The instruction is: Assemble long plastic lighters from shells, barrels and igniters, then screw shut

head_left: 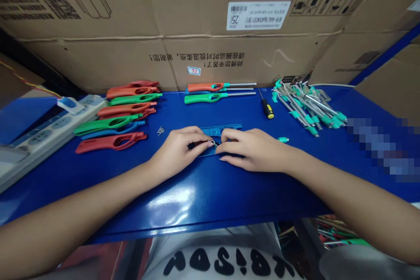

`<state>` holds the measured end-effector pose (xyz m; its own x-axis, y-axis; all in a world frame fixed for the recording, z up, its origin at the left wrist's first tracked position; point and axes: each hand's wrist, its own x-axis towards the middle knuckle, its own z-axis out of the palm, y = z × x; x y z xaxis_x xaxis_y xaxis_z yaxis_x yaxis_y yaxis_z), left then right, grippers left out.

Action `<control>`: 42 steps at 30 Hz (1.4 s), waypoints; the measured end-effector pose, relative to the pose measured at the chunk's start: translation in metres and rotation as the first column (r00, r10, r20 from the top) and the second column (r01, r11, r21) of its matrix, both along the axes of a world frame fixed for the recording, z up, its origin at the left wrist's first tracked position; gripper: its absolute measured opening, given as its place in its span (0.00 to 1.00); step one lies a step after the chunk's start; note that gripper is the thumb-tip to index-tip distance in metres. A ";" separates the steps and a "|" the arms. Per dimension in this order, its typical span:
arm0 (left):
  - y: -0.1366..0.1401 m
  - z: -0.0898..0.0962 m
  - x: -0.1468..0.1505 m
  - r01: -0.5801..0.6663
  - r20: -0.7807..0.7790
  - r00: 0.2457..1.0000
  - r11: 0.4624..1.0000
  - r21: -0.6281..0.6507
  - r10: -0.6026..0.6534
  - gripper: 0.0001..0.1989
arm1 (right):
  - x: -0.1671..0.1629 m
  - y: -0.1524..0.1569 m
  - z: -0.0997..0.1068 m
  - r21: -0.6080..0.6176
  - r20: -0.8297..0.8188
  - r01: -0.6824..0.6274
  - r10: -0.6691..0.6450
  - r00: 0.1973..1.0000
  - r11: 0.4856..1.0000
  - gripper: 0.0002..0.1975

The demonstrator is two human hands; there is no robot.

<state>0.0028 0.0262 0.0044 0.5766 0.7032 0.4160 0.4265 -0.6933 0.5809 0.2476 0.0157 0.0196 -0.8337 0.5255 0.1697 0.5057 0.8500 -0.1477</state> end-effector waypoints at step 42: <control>-0.002 -0.003 0.002 -0.056 0.045 0.997 0.998 -0.002 0.056 0.07 | 0.006 0.012 0.002 -0.718 -0.339 -0.132 -0.178 0.924 0.683 0.10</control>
